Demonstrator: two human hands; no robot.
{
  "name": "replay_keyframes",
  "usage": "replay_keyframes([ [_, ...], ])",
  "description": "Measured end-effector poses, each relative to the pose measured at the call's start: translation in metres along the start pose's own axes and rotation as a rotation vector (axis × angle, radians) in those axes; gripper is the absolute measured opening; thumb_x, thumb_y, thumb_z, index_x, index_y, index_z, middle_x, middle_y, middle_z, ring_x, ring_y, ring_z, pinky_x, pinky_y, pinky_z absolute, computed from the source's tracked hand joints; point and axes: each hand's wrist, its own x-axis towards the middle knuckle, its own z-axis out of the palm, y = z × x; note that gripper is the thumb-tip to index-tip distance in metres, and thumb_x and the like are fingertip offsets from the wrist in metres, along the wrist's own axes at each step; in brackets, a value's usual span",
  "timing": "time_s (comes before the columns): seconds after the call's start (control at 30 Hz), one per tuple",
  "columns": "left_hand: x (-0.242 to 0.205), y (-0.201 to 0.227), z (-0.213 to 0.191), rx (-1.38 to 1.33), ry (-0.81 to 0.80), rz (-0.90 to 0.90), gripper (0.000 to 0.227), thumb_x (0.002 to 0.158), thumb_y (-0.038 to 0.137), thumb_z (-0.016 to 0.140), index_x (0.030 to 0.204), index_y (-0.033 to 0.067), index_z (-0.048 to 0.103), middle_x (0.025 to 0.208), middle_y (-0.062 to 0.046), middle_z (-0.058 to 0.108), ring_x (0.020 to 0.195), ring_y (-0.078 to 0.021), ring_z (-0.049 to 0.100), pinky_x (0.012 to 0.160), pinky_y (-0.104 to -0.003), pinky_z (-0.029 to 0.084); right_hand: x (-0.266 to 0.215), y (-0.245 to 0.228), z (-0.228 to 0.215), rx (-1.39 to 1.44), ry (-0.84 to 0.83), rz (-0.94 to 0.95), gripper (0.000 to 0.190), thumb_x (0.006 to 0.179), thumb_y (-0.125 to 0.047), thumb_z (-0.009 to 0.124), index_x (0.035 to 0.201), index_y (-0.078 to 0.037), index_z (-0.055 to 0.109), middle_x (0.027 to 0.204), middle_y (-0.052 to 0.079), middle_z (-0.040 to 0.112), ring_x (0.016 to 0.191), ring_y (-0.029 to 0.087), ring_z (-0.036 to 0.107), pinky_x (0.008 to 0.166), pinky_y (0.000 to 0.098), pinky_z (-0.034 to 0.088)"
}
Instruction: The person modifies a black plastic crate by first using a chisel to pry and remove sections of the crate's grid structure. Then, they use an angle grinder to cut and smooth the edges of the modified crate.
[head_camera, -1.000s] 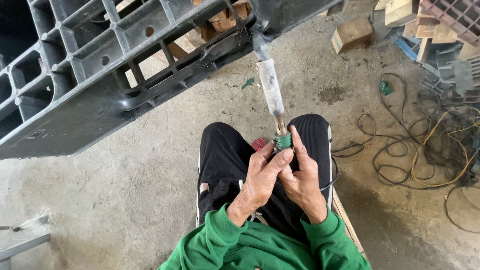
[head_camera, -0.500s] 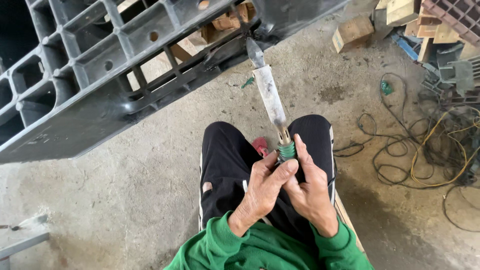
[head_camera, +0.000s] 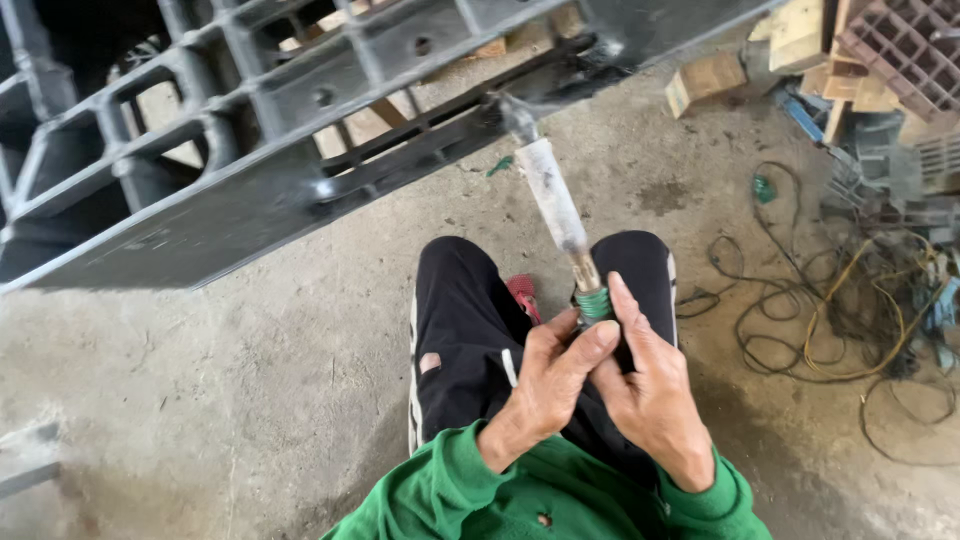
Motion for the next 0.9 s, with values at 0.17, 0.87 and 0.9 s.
replay_keyframes([
  [0.17, -0.007, -0.005, -0.005, -0.052, 0.009, 0.034, 0.032, 0.105, 0.024, 0.067, 0.125, -0.002, 0.065, 0.107, 0.001, 0.067, 0.099, -0.0046, 0.058, 0.086, -0.023, 0.05, -0.001, -0.009, 0.007, -0.071, -0.03, 0.0, 0.068, 0.09, 0.0, 0.064, 0.154, -0.002, 0.044, 0.11, 0.016, 0.074, 0.088, 0.018, 0.073, 0.074, 0.0291, 0.057],
  [0.87, -0.101, 0.108, -0.12, 0.406, 0.779, 0.885, 0.025, 0.106, 0.011, 0.062, 0.129, 0.0038, 0.066, 0.097, 0.0, 0.063, 0.079, -0.0055, 0.054, 0.067, -0.022, 0.048, -0.074, -0.037, 0.039, 0.975, -0.011, 0.203, 0.055, 0.088, 0.001, 0.059, 0.141, -0.008, 0.046, 0.097, 0.019, 0.062, 0.065, 0.027, 0.063, 0.052, 0.0434, 0.058],
  [0.9, -0.106, 0.108, -0.127, 0.28, 0.824, 0.834, 0.026, 0.104, 0.011, 0.063, 0.129, 0.003, 0.066, 0.095, 0.001, 0.062, 0.075, -0.0046, 0.05, 0.063, -0.021, 0.045, -0.075, -0.042, 0.04, 0.921, 0.023, 0.242, 0.055, 0.086, 0.004, 0.058, 0.137, -0.012, 0.044, 0.099, 0.019, 0.064, 0.065, 0.027, 0.064, 0.05, 0.0454, 0.059],
])
